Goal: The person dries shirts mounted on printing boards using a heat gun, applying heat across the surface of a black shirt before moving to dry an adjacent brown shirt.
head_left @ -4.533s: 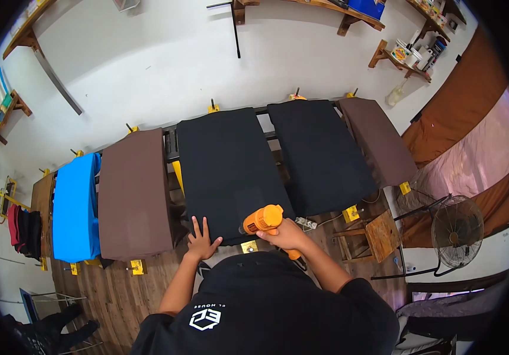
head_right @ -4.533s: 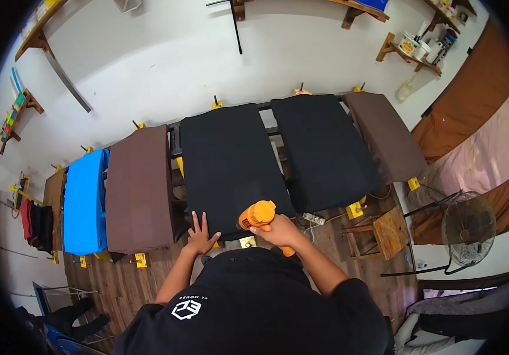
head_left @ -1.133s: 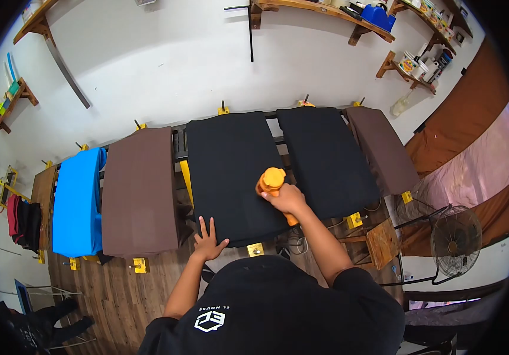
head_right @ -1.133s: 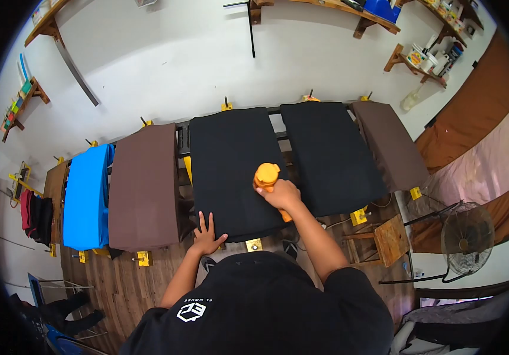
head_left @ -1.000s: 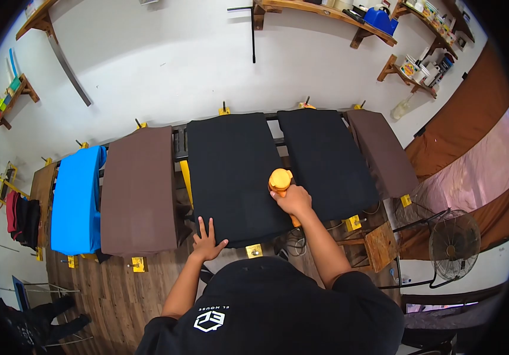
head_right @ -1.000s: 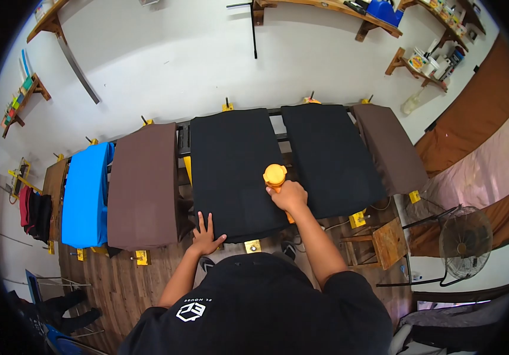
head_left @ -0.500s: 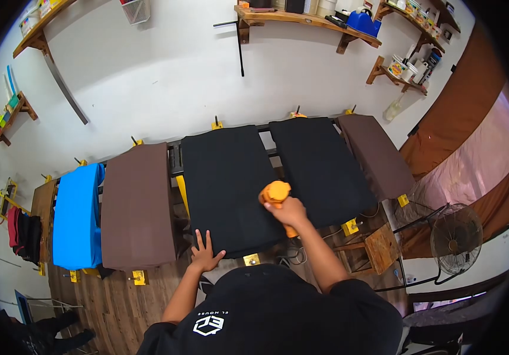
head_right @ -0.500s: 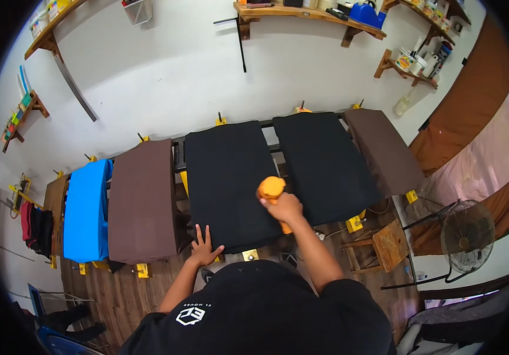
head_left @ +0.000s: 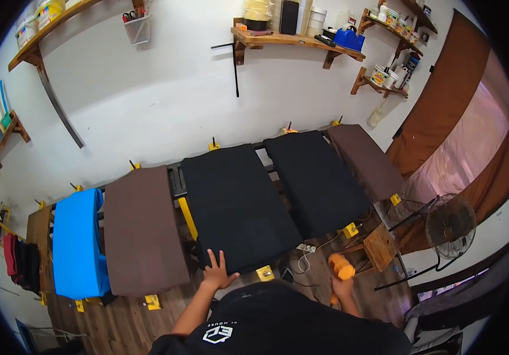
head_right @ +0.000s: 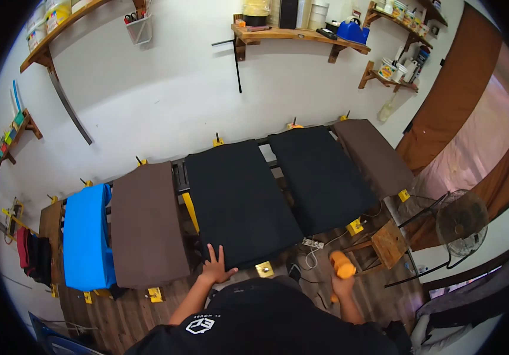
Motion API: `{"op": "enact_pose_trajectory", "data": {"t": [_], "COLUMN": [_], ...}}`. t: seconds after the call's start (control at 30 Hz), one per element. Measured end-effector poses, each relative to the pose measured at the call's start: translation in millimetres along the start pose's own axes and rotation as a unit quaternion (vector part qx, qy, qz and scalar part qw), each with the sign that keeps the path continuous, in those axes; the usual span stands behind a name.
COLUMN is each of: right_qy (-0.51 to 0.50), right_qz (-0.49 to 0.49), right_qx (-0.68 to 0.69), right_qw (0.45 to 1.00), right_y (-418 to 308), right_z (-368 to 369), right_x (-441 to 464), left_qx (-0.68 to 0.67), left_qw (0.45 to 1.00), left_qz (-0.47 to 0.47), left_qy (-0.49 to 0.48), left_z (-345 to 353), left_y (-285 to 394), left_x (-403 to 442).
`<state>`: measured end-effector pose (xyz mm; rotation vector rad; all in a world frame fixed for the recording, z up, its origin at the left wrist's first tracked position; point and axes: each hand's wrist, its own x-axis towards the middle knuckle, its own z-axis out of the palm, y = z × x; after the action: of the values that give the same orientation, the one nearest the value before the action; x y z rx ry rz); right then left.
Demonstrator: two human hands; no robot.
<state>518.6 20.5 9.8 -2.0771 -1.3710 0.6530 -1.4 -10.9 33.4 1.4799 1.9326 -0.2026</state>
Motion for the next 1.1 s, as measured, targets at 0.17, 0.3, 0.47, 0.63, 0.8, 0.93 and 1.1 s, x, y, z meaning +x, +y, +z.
{"op": "enact_pose_trajectory", "data": {"t": [0.17, 0.3, 0.47, 0.63, 0.8, 0.93, 1.1], "right_qy": [-0.090, -0.198, -0.368, -0.523, -0.486, -0.356, -0.371], "right_qz": [0.141, 0.102, 0.011, -0.074, -0.049, 0.069, 0.102], "right_qx": [-0.242, -0.237, -0.235, -0.241, -0.335, -0.185, -0.211], "right_qw": [0.956, 0.946, 0.899, 0.814, 0.806, 0.913, 0.898], "right_y": [48, 46, 60, 90, 88, 58, 61], "right_z": [21, 49, 71, 71, 132, 177, 231], "right_x": [-129, -177, -174, -150, -160, -170, -268], "left_qx": [-0.083, -0.163, -0.192, -0.275, -0.218, -0.208, -0.195], "left_qw": [0.982, 0.928, 0.912, 0.929, 0.972, 0.966, 0.956], "left_qz": [0.164, 0.303, 0.196, 0.003, 0.062, 0.140, 0.217], "left_qy": [0.039, 0.141, 0.306, 0.246, 0.065, 0.065, 0.020], "left_z": [6, 9, -26, -3, 39, 40, -48], "left_y": [-52, -100, -129, -163, -182, -201, -207], "left_x": [-31, -61, -121, -148, -164, -157, -161]}}
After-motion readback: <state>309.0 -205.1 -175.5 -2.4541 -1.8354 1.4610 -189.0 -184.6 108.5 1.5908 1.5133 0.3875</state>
